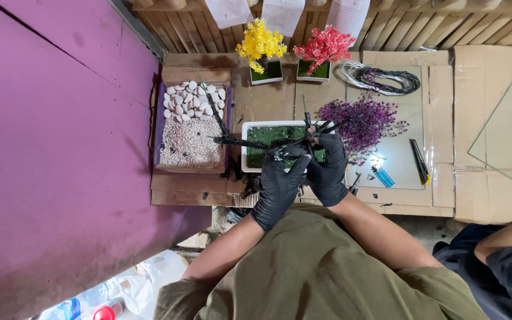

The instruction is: The person wraps black electrical tape around the branches of a small bonsai tree placed in a white rectangular pot. They use both hands to secure the tape, occasionally using scissors to cut the tape and a lighter to seal the ends.

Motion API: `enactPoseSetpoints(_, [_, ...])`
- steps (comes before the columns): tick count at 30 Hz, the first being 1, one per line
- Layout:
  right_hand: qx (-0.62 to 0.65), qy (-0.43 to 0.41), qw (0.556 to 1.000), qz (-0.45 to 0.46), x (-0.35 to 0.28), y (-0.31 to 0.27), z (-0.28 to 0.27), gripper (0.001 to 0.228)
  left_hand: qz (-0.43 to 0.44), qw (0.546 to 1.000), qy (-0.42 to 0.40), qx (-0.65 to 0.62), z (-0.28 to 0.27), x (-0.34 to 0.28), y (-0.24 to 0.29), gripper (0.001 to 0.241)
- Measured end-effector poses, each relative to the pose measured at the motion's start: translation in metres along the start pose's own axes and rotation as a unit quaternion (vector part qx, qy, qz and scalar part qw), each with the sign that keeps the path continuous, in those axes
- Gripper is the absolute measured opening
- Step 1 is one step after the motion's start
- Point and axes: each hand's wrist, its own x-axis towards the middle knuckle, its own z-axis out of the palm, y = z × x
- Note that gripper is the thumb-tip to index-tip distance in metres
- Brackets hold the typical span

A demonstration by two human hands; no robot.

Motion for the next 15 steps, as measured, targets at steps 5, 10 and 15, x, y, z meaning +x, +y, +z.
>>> enactPoseSetpoints(5, [-0.033,-0.029,0.999,-0.020,-0.001,0.001,-0.008,0.023,0.030,0.999,0.012,-0.044,0.019,-0.007,-0.050,0.013])
enactPoseSetpoints(10, [-0.046,-0.036,0.997,-0.046,0.001,0.008,-0.008,0.021,0.097,0.995,0.023,-0.027,0.020,-0.004,-0.044,0.010])
enactPoseSetpoints(15, [-0.052,-0.054,0.996,-0.056,0.002,0.019,-0.016,0.020,0.172,0.984,0.036,-0.001,0.033,-0.005,-0.071,0.010])
